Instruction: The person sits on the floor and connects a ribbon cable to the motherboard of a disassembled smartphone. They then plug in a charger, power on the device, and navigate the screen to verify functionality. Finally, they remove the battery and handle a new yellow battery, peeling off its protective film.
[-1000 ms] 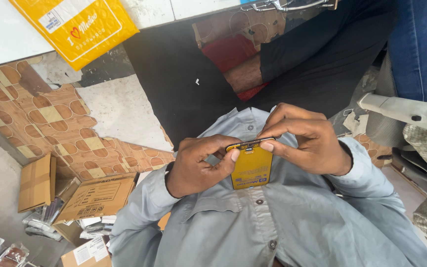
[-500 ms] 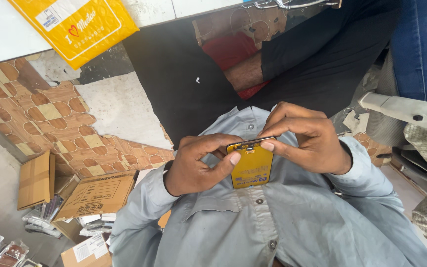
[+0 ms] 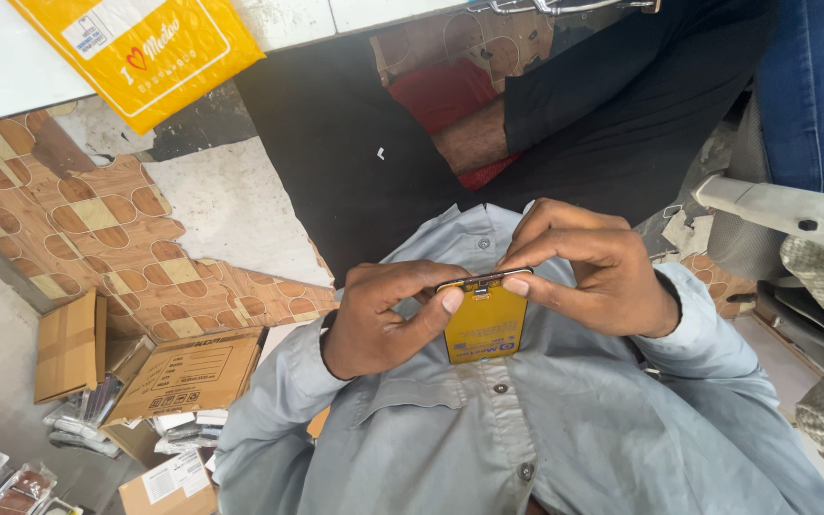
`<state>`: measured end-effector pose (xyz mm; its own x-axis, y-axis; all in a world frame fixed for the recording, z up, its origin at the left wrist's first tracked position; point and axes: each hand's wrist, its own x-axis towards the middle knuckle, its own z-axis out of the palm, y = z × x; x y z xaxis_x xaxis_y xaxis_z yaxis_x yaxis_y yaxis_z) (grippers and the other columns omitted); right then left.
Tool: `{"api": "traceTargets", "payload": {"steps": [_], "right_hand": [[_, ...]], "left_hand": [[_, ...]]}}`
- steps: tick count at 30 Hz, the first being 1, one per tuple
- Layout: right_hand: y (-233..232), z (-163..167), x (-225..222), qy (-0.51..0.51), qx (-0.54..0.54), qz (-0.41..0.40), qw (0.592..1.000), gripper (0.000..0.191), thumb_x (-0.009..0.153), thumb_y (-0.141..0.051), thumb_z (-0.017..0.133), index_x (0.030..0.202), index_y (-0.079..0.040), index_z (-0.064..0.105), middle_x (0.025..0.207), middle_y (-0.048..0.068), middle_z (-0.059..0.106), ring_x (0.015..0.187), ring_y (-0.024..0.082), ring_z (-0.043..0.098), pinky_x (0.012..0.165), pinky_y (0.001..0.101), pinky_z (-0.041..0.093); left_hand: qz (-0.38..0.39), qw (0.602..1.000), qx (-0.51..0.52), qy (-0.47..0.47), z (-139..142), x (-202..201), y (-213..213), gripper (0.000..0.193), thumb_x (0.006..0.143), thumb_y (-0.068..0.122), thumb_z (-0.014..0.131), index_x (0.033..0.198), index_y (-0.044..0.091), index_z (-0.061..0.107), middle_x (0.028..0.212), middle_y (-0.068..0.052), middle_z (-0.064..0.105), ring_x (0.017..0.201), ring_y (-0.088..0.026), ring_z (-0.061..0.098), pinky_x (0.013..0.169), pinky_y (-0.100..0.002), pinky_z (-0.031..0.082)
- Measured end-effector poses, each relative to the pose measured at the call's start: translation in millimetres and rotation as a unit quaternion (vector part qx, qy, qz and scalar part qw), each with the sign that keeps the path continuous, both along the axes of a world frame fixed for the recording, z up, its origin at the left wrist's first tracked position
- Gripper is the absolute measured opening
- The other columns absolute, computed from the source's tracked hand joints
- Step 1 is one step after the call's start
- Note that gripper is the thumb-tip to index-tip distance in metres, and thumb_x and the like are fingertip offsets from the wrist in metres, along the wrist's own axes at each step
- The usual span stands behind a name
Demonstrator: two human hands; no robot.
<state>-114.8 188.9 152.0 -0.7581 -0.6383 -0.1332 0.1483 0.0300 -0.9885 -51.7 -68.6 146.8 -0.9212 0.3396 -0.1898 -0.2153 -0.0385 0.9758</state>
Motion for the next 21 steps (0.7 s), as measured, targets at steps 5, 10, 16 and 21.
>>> {"api": "traceTargets", "payload": {"steps": [5, 10, 16, 21], "right_hand": [[-0.7, -0.2, -0.9, -0.009, -0.001, -0.001, 1.0, 0.014, 0.092, -0.003, 0.076, 0.105, 0.001, 0.074, 0.101, 0.011, 0.07, 0.094, 0.017, 0.069, 0.084, 0.0299, 0.057], [2.8, 1.4, -2.1, -0.025, 0.034, 0.002, 0.999, 0.011, 0.092, -0.001, 0.075, 0.103, 0.001, 0.074, 0.098, 0.012, 0.072, 0.091, 0.017, 0.071, 0.08, 0.0292, 0.058], [2.8, 0.4, 1.2, -0.043, 0.023, -0.002, 0.999, 0.013, 0.093, 0.0, 0.072, 0.106, 0.002, 0.073, 0.097, 0.013, 0.076, 0.09, 0.018, 0.073, 0.083, 0.0305, 0.056], [3.1, 0.9, 1.7, -0.044, 0.025, -0.001, 0.999, 0.013, 0.093, 0.0, 0.073, 0.106, 0.002, 0.073, 0.096, 0.013, 0.076, 0.089, 0.018, 0.073, 0.082, 0.0304, 0.056]], "left_hand": [[-0.008, 1.0, 0.003, -0.009, 0.4, -0.7, -1.5, 0.024, 0.105, 0.018, 0.065, 0.118, -0.001, 0.072, 0.104, -0.013, 0.08, 0.083, -0.016, 0.079, 0.073, -0.026, 0.064], [-0.015, 0.999, 0.023, -0.035, -0.3, 0.4, -1.1, 0.029, 0.103, 0.019, 0.068, 0.12, -0.004, 0.069, 0.105, -0.014, 0.079, 0.086, -0.017, 0.08, 0.075, -0.026, 0.065], [-0.009, 0.999, 0.021, -0.04, -2.3, 4.5, 1.8, 0.028, 0.102, 0.019, 0.069, 0.118, -0.004, 0.069, 0.106, -0.014, 0.079, 0.086, -0.016, 0.079, 0.074, -0.026, 0.065], [0.002, 0.999, 0.001, -0.039, -2.4, 4.1, 4.8, 0.026, 0.102, 0.019, 0.069, 0.114, -0.003, 0.072, 0.102, -0.013, 0.08, 0.08, -0.015, 0.078, 0.071, -0.025, 0.063]]}}
